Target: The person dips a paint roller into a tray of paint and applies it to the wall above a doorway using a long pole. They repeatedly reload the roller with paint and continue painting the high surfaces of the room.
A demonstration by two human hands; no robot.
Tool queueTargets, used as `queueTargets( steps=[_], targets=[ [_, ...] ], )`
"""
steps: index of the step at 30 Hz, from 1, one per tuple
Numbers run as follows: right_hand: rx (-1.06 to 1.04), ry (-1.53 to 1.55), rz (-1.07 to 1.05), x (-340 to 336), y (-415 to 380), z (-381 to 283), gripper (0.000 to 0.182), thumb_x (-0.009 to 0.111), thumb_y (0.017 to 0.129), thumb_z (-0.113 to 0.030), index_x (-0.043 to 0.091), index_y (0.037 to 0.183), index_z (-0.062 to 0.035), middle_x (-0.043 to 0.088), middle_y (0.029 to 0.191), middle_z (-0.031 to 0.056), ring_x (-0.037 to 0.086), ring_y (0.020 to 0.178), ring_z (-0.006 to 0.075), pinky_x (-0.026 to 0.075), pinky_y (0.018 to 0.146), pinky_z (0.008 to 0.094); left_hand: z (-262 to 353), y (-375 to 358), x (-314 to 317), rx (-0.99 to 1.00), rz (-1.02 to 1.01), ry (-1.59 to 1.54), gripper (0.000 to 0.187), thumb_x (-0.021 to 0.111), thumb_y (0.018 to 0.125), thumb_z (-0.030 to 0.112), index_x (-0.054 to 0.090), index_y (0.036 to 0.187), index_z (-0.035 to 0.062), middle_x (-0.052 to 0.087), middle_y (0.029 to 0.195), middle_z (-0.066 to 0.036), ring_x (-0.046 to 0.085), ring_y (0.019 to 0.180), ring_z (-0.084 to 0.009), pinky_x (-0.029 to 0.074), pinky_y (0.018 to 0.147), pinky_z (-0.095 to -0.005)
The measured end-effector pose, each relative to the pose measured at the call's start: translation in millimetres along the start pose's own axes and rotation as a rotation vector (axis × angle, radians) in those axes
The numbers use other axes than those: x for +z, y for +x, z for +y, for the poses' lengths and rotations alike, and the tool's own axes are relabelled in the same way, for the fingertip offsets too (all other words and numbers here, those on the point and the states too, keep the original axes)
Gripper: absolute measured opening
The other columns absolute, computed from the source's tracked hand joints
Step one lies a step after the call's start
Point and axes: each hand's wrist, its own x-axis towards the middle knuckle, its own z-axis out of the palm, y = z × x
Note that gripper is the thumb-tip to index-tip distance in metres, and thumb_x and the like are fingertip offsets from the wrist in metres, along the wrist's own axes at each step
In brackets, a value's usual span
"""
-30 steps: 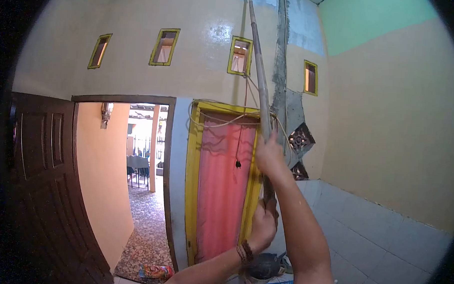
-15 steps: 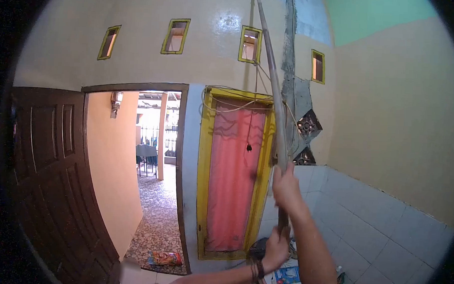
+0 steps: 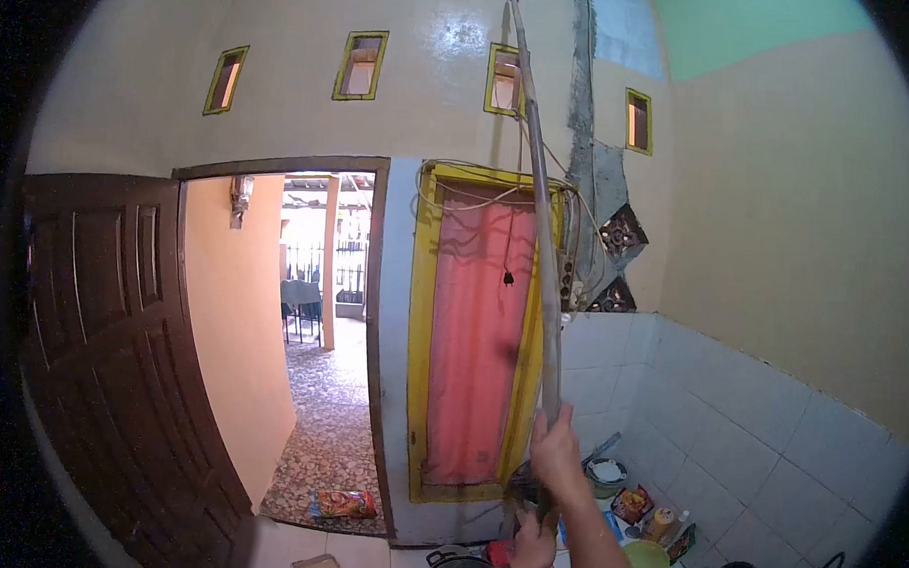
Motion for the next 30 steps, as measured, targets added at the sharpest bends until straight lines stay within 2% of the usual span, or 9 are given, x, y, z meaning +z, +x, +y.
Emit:
queueTargets(
  steps=[2, 7, 9, 11, 15, 16, 23, 27, 30],
  targets=[
    [0.032, 0.079, 0.013, -7.0, 49.1, -12.9, 0.052, 0.043, 0.091, -0.035, 0.030, 0.124, 0.0035, 0.056, 0.066, 0.0250, 0.058, 0.046, 0.0326, 0.047, 0.038, 0.0423, 12.3, 32.7, 11.2, 0.185, 0.019, -0.175, 0.038, 0.042, 0.093, 0.037, 0.048, 0.108, 0.0022, 0.058, 0.093, -0.026, 0.055, 0.093, -0.0434, 0.042, 0.078, -0.0438],
    [-0.169, 0.079, 0.168, -51.8, 124.2, -94.9, 0.048, 0.043, 0.092, -0.035, 0.032, 0.120, 0.0029, 0.056, 0.063, 0.0232, 0.057, 0.045, 0.0307, 0.047, 0.037, 0.0412, 116.0, 81.8, 0.1, 0.126, -0.091, -0.314, 0.032, 0.041, 0.094, 0.031, 0.048, 0.102, 0.0012, 0.056, 0.075, -0.017, 0.057, 0.071, -0.0275, 0.043, 0.066, -0.0393],
    [-0.021, 0.167, 0.004, -64.0, 110.5, -112.1, 0.048, 0.039, 0.092, -0.033, 0.028, 0.119, 0.0062, 0.055, 0.087, 0.0388, 0.057, 0.076, 0.0516, 0.049, 0.064, 0.0535, 118.7, 65.0, -7.0, 0.154, -0.070, -0.258, 0.034, 0.041, 0.094, 0.033, 0.048, 0.102, 0.0009, 0.055, 0.074, -0.016, 0.056, 0.070, -0.0261, 0.042, 0.065, -0.0389],
    [0.058, 0.145, -0.037, -49.4, 82.1, -88.9, 0.047, 0.040, 0.092, -0.031, 0.029, 0.119, 0.0056, 0.053, 0.089, 0.0406, 0.055, 0.081, 0.0529, 0.047, 0.070, 0.0537, 95.3, 45.5, -7.6, 0.177, -0.004, -0.200, 0.039, 0.041, 0.094, 0.038, 0.048, 0.099, 0.0004, 0.054, 0.073, -0.016, 0.056, 0.069, -0.0277, 0.042, 0.064, -0.0393],
    [0.085, 0.049, -0.045, -20.8, -7.4, -32.9, 0.044, 0.041, 0.091, -0.030, 0.031, 0.119, 0.0026, 0.055, 0.094, 0.0378, 0.053, 0.089, 0.0529, 0.044, 0.074, 0.0538, 3.4, -9.0, -2.0, 0.092, -0.022, -0.097, 0.052, 0.039, 0.093, 0.043, 0.041, 0.124, 0.0013, 0.056, 0.109, -0.025, 0.054, 0.103, -0.0374, 0.040, 0.086, -0.0379],
    [0.048, 0.048, -0.017, -17.9, -24.0, -24.0, 0.044, 0.042, 0.092, -0.030, 0.031, 0.120, 0.0023, 0.057, 0.089, 0.0336, 0.056, 0.082, 0.0487, 0.046, 0.068, 0.0514, 50.9, -43.1, -27.2, -0.053, -0.102, -0.009, 0.042, 0.033, 0.097, 0.035, 0.041, 0.118, -0.0014, 0.056, 0.096, -0.012, 0.054, 0.085, -0.0269, 0.043, 0.075, -0.0390],
    [0.244, 0.671, -0.183, -80.8, -29.1, -27.5, 0.040, 0.041, 0.094, -0.033, 0.035, 0.123, -0.0054, 0.048, 0.066, 0.0040, 0.048, 0.053, 0.0129, 0.043, 0.047, 0.0283, 56.2, -47.4, 7.7, -0.044, -0.442, -0.532, 0.044, 0.032, 0.096, 0.042, 0.052, 0.097, 0.0037, 0.056, 0.081, -0.008, 0.052, 0.067, -0.0127, 0.042, 0.055, -0.0262],
    [0.304, 0.881, -0.188, -111.5, -23.8, -10.5, 0.035, 0.040, 0.094, -0.041, 0.045, 0.109, -0.0095, 0.047, 0.062, 0.0028, 0.046, 0.045, 0.0131, 0.039, 0.039, 0.0284, 60.1, -5.5, 44.5, -0.089, -0.630, -0.673, 0.039, 0.038, 0.096, 0.040, 0.055, 0.093, 0.0047, 0.059, 0.074, -0.007, 0.051, 0.056, -0.0116, 0.041, 0.048, -0.0252],
    [0.063, 0.275, -0.148, -119.9, 10.4, 7.9, 0.041, 0.040, 0.094, -0.038, 0.040, 0.118, -0.0045, 0.050, 0.065, 0.0058, 0.049, 0.051, 0.0159, 0.041, 0.045, 0.0317, 40.5, 37.5, 89.1, 0.236, -0.389, -0.436, 0.050, 0.039, 0.096, 0.039, 0.032, 0.127, -0.0002, 0.051, 0.080, -0.009, 0.046, 0.063, -0.0113, 0.038, 0.055, -0.0254]
  ],
)
